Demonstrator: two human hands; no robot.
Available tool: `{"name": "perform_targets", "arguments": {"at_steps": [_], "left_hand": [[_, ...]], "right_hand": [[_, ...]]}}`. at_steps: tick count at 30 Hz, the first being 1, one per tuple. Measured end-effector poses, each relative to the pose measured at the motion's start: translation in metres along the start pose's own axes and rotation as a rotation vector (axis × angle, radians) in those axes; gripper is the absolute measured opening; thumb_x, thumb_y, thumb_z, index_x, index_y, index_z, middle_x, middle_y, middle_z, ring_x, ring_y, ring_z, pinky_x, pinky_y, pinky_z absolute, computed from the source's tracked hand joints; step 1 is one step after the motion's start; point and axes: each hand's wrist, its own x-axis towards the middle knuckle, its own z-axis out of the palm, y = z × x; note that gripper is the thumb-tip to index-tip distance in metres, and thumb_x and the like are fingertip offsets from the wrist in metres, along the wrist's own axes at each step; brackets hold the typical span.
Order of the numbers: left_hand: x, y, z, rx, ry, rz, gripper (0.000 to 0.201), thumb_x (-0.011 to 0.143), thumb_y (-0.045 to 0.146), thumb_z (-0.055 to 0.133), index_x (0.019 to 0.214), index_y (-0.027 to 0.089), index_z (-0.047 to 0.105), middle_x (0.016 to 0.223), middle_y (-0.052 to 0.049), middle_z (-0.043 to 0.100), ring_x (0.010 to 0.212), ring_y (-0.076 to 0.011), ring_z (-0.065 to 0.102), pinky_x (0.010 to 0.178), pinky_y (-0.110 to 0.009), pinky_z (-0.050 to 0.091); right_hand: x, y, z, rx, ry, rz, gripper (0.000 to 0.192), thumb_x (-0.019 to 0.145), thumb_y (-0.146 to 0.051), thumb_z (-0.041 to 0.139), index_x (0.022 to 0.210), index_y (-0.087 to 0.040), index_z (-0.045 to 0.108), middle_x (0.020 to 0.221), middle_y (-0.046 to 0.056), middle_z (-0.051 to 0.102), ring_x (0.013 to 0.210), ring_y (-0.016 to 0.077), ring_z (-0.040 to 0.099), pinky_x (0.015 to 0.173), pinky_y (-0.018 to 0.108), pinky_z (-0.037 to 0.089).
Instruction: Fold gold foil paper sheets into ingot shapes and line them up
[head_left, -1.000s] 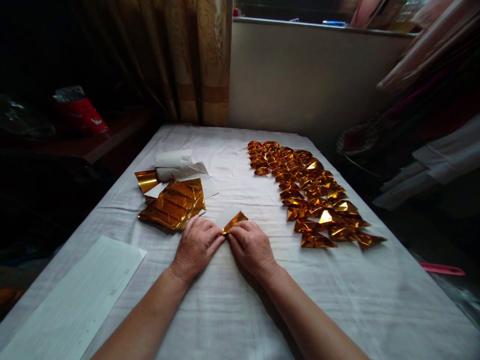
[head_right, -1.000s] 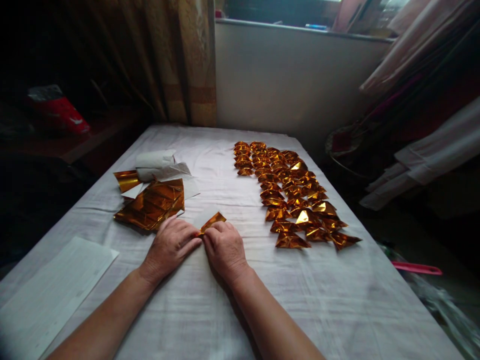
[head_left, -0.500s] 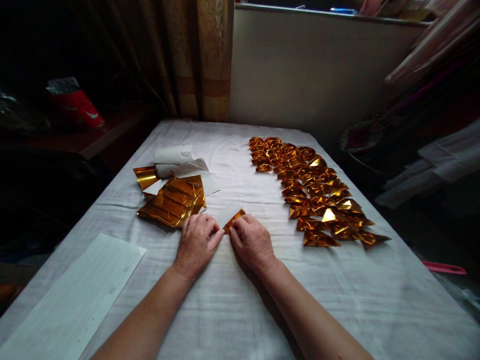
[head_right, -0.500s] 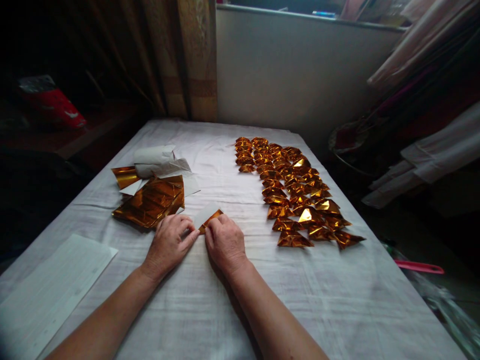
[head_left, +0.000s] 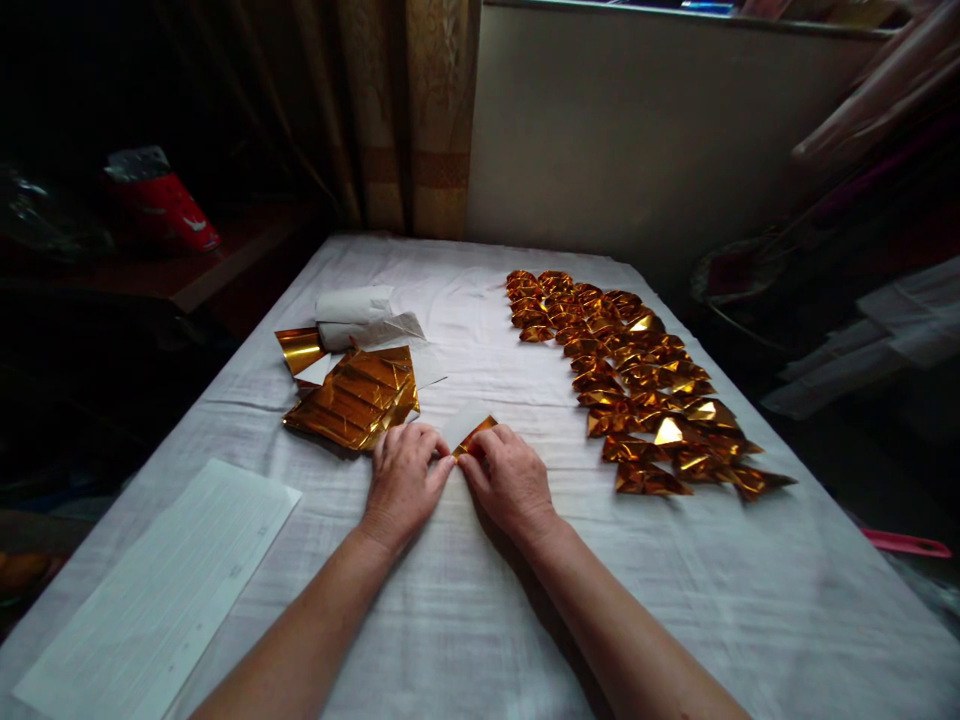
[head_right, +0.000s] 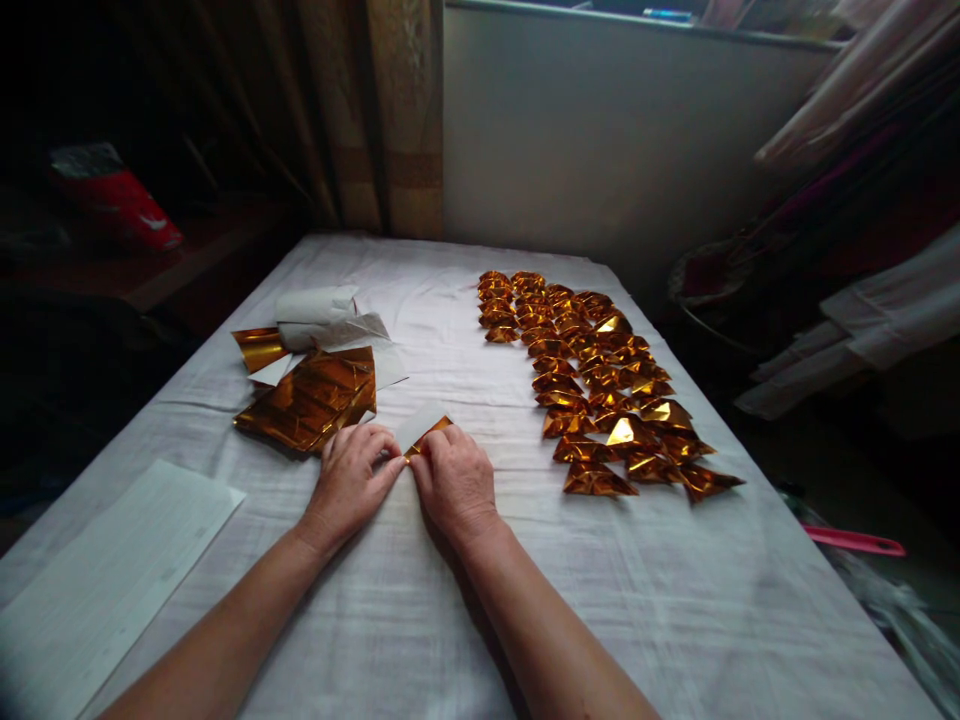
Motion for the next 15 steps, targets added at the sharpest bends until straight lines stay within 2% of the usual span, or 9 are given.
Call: {"name": "perform_targets", "arguments": {"at_steps": [8,15], "left_hand": [[0.001,-0.002,-0.002,-0.054,-0.021,-0.016,0.006,0.084,0.019,0.063,0.085,0.024,0.061,0.102,-0.001,0.065,0.103,-0.024,0.055,0.098,-0.044,0.039],[0.0,-0.006,-0.002,-0.06,0.005,0.015,0.012,0.085,0.014,0.059,0.087,0.025,0.063,0.104,-0.001,0.066,0.102,-0.0232,0.056,0.096,-0.043,0.039]], "right_hand": [[0.0,0.02,0.003,0.209,0.01,-0.042,0.008,0.086,-0.018,0.057,0.079,-0.021,0.059,0.083,0.002,0.061,0.077,0.0165,0.057,0.071,0.025,0.043],[0.0,0.028,0.004,0.244,0.018,-0.051,0.009,0.086,-0.017,0.057,0.079,-0.021,0.061,0.083,0.002,0.061,0.077,0.016,0.058,0.071,0.025,0.044]]}}
